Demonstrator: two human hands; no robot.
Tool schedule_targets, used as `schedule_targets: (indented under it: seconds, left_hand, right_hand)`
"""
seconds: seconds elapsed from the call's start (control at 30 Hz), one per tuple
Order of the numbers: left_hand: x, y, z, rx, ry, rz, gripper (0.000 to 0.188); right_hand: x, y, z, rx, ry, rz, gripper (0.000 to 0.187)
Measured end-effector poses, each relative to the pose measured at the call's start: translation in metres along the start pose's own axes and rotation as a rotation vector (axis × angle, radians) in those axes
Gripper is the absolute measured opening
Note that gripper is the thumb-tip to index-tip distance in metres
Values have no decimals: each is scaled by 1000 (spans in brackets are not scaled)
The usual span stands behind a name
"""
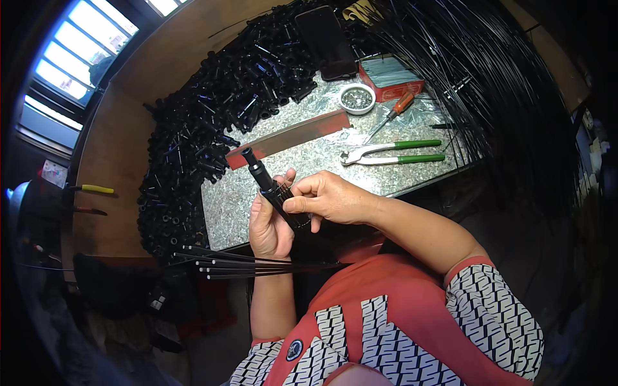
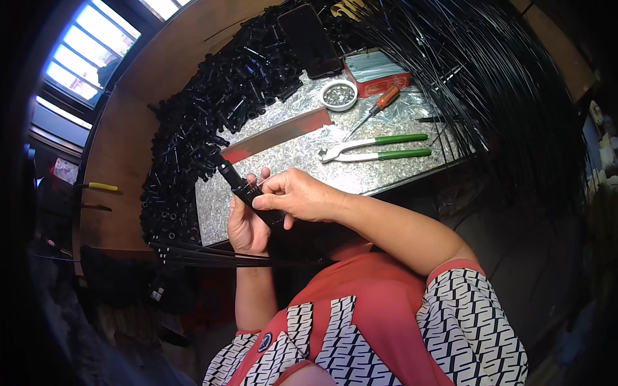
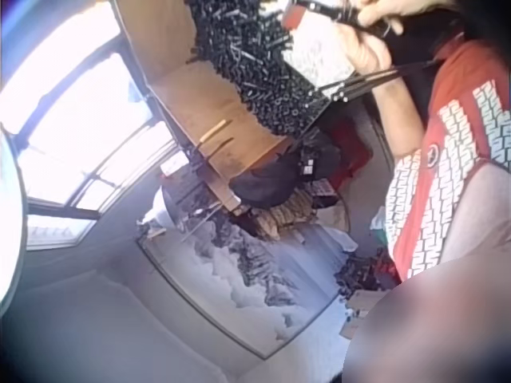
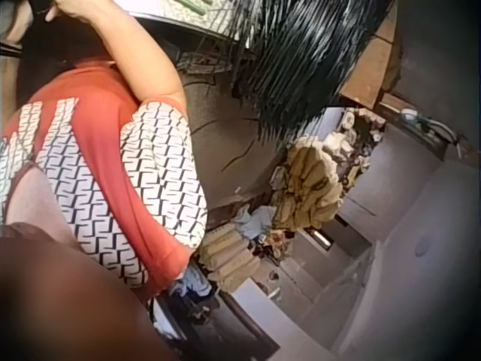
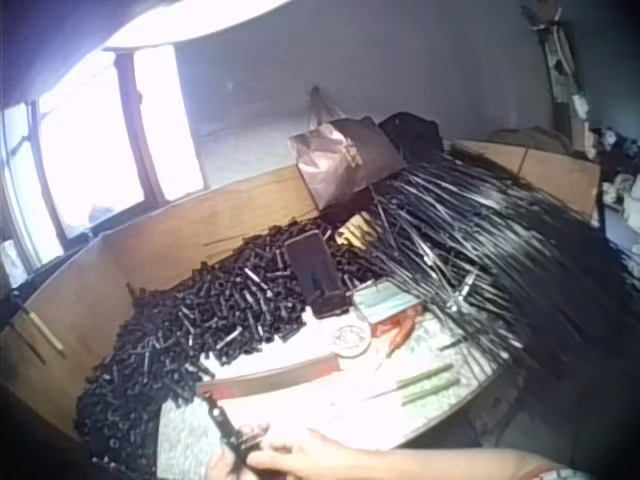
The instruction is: Assembling bundles of black industrial components using a workbench jig, pliers, and a hammer.
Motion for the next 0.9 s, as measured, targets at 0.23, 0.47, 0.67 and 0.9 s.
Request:
schedule_targets:
  seconds: [0.23, 0.47, 0.67, 0.9]
  left_hand:
    - [-6, 0, -3, 16, -61, -9, 29]
    - [6, -6, 3, 47, -100, -16, 35]
    - [-9, -5, -3, 122, -152, -40, 48]
    - [-25, 1, -7, 177, -267, -17, 65]
  right_hand:
    - [-2, 6, 4, -28, -37, 43, 32]
    - [-2, 2, 2, -29, -39, 36, 33]
    - [-5, 0, 6, 16, -38, 28, 33]
    - [-12, -17, 3, 161, -35, -105, 33]
Point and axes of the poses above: each hand's wrist, its own z-axis towards the middle knuckle, its own x-axis out of the back of the hand, y = z × x, the point moved 8 cm from there along z, towards the middle knuckle, and after that the axes turned 13 degrees about y, right-handed, at the moved point
